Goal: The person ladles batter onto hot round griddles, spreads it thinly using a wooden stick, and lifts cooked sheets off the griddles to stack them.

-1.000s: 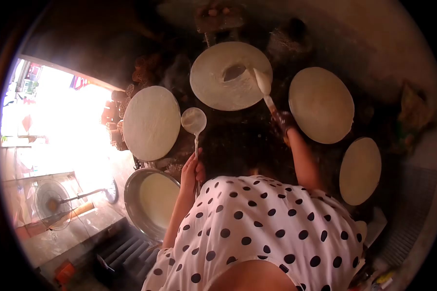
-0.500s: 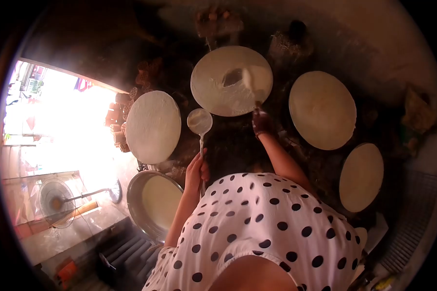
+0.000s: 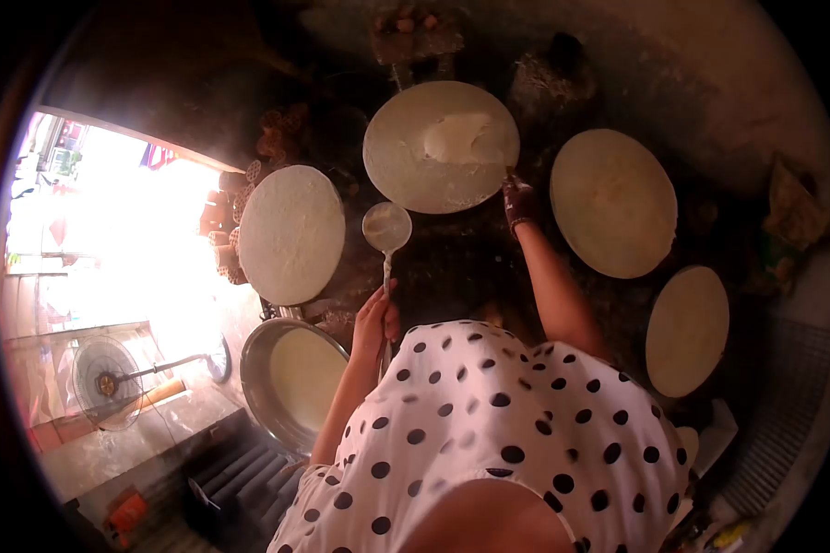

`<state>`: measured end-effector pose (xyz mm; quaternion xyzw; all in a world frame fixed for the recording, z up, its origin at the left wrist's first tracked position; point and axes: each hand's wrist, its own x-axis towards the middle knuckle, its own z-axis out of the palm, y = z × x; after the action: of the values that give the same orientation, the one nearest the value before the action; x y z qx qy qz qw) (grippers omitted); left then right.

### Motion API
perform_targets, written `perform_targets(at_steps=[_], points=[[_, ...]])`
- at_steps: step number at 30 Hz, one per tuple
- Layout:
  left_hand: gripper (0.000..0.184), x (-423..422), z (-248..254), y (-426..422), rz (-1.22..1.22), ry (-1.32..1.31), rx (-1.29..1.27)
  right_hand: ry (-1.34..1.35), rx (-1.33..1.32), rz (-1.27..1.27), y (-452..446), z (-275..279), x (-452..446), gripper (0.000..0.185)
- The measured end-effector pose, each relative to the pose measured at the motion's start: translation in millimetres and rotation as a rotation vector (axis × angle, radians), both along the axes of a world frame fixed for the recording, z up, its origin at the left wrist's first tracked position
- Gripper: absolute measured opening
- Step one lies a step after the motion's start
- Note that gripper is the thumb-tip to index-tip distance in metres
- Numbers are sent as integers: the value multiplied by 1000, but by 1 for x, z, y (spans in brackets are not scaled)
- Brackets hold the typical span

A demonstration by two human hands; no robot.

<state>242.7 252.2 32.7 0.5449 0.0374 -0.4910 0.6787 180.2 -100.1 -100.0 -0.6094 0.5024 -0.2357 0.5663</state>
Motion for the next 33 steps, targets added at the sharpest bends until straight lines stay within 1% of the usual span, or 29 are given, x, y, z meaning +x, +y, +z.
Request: perform_targets(at_steps=[1,3,4,5,7,8,9,11,13,14,15,16,17,19,20,21,22,23,24,25,26,27,28,29,30,31,32,33], points=[[37,-1,2,0,9,-6,0,-1,-1,3,1,-7,-2,34],[37,1,4,1,9,-16,-1,111,-147,286,5,-15,-7,34],[37,1,4,2,10,2,3,46,121,305,4,-17,-8,34],[37,2,3,3,8,20,10,12,382,295,6,-8,-8,34],[37,7,-6,3,-3,4,9,149,-160,291,-19,-38,-2,37],[37,8,-8,5,-4,-5,13,-33,-134,131,-13,-18,-1,37],[37,10,-12,4,4,-3,18,-32,-129,139,-15,-23,0,37],[35,25,-18,-6,-92,-91,106,116,-180,251,-25,-46,4,36],[34,46,-27,-25,-90,-86,126,243,36,354,-26,-60,0,31],[34,60,-36,-36,-129,-161,143,171,-116,433,-5,-17,-21,30],[34,72,-45,-49,-167,-234,162,99,-265,512,9,9,-38,30],[33,84,-51,-63,-159,-244,140,90,-403,522,12,0,-50,29],[32,95,-57,-78,-149,-255,120,99,-398,525,15,2,-61,29],[29,110,-48,-109,-198,-376,276,122,-580,437,24,15,-79,31],[29,116,-56,-120,-189,-368,280,288,-550,355,37,33,-80,33],[26,121,-68,-129,-122,-300,201,288,-548,369,47,27,-73,33],[23,124,-80,-136,-53,-236,121,296,-272,301,57,14,-64,34],[23,122,-90,-143,-43,-234,127,302,3,227,71,3,-53,35],[22,116,-102,-149,13,-136,-14,550,-530,374,93,-4,-40,37],[21,115,-113,-154,67,-37,-159,423,-612,319,109,-35,-21,35],[21,123,-131,-156,69,-30,-159,297,-691,261,118,-62,-5,34],[17,138,-154,-157,-32,-302,-119,305,-693,264,115,-51,-1,34],[14,150,-175,-157,-134,-574,-76,75,-61,329,110,-18,2,31],[13,140,-131,-150,-114,-166,-215,-160,575,360,108,16,0,29],[13,130,-83,-144,-43,245,-281,-164,503,365,102,46,-9,24],[18,122,-45,-122,-58,282,-424,-169,500,351,89,36,-22,24],[23,112,-20,-101,7,542,-623,-199,243,369,72,19,-36,26],[23,106,2,-89,5,535,-626,-227,-16,390,60,6,-42,29]])
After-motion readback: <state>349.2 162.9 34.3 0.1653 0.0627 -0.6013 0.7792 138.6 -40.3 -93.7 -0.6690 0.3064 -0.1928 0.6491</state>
